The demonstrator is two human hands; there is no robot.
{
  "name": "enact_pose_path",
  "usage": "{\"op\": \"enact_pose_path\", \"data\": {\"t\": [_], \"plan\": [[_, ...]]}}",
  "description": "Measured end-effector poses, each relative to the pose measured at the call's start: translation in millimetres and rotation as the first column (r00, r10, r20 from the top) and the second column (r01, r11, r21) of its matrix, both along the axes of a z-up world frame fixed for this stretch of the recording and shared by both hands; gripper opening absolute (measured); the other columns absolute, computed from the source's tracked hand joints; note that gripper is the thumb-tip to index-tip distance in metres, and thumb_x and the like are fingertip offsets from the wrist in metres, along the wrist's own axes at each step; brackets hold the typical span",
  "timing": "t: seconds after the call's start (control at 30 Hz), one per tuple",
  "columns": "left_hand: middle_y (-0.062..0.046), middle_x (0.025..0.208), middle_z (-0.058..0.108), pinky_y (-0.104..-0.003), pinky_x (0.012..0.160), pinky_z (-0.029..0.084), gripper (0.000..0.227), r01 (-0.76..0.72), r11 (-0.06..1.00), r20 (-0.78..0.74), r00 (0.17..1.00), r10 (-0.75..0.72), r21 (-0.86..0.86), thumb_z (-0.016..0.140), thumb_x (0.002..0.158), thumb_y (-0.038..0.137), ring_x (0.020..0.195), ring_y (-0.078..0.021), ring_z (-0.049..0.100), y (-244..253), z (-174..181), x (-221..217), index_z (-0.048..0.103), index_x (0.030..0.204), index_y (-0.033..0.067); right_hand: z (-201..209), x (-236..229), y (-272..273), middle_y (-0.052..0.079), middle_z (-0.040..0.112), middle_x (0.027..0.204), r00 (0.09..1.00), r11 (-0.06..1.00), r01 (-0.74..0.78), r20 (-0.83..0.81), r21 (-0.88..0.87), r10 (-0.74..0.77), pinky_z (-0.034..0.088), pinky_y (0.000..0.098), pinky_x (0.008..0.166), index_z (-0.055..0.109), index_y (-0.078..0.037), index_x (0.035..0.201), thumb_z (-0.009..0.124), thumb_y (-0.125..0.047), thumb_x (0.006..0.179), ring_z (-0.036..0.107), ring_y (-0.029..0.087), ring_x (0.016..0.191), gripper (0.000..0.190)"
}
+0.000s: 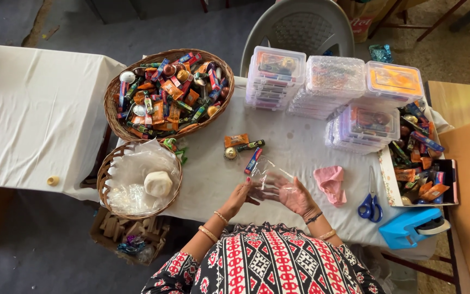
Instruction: The person wraps small packaged items together in clear plastic film and places the wrapped bundles into small clear plastic containers. They retrieve empty containers from a cardboard box, close filled containers, and stack them with other filled containers on the table.
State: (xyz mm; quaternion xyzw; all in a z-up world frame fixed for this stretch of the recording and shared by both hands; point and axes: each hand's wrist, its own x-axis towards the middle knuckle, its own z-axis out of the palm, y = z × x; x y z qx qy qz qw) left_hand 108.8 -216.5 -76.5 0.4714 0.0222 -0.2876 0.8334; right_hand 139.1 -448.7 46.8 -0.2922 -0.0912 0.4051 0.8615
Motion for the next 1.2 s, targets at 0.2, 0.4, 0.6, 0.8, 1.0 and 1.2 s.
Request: {"op": "enact_pose_path", "data": {"t": [0.2,0.4,0.6,0.8,1.0,1.2], "plan": [[-0.024,0.163,0.029,-0.057,0.121,0.030,0.100,-0.502,0.515,0.682,0.687,-0.251,0.695,0.078,0.080,0.046,0.150,-0.0446,0.024,5.5,99.9,-4.8,0.029,0.159,0.0092,2.4,6.2,-5.4,0.025,0.051,0.147,0.998,0.995,-0.043,-0.056,-0.087,0.038,0.047,0.0580,0.108,0.024,-0.024,0.159,0.057,-0.071,0.087,0.060,0.044,0.127,0.092],[-0.023,0.166,0.008,-0.073,0.119,0.000,0.128,-0.295,0.282,0.399,0.498,-0.770,0.913,0.094,0.051,0.056,0.152,-0.0507,0.000,-2.4,119.2,-8.8,0.028,0.158,0.0349,-45.0,-9.8,3.5,0.019,0.057,0.147,0.976,0.956,-0.218,-0.048,-0.198,0.212,0.048,0.0577,0.109,0.029,-0.014,0.162,0.054,-0.067,0.093,0.061,0.036,0.128,0.090],[-0.022,0.161,0.021,-0.071,0.119,0.009,0.117,-0.483,0.249,0.503,0.516,-0.693,0.839,0.091,0.062,0.038,0.148,-0.0489,0.017,5.8,58.7,-22.0,0.028,0.160,0.0355,-57.1,-9.8,6.7,0.020,0.066,0.138,0.956,0.923,-0.293,-0.068,-0.250,0.286,0.043,0.0483,0.117,0.049,-0.004,0.146,0.050,-0.056,0.101,0.065,0.032,0.128,0.069],[-0.023,0.154,0.025,-0.066,0.118,0.011,0.120,-0.336,0.205,0.392,0.738,-0.549,0.919,0.091,0.060,0.036,0.143,-0.0476,0.021,35.0,70.0,-16.0,0.023,0.158,0.0287,-103.9,16.9,-16.1,0.019,0.077,0.103,0.998,0.852,0.031,0.057,-0.522,-0.002,0.060,0.0446,0.091,0.074,0.003,0.113,0.050,-0.043,0.108,0.074,0.029,0.097,0.052],[-0.020,0.153,0.030,-0.059,0.118,0.018,0.119,-0.433,0.219,0.486,0.781,-0.392,0.874,0.092,0.057,0.038,0.141,-0.0461,0.024,61.5,61.0,-20.8,0.028,0.157,0.0241,-144.7,66.3,-4.0,0.011,0.065,0.120,0.795,0.328,0.512,0.583,-0.794,0.169,0.060,0.0378,0.091,0.066,-0.013,0.126,0.067,-0.015,0.093,0.069,0.023,0.102,0.033],[-0.020,0.153,0.030,-0.058,0.117,0.017,0.119,-0.423,0.211,0.472,0.784,-0.402,0.881,0.091,0.057,0.037,0.142,-0.0465,0.023,70.3,48.2,-18.5,0.028,0.157,0.0234,-104.3,103.4,53.3,0.013,0.043,0.150,0.328,0.239,0.755,0.667,-0.610,0.669,0.040,0.0466,0.110,0.051,-0.016,0.146,0.069,0.000,0.081,0.043,0.038,0.130,0.069]]}}
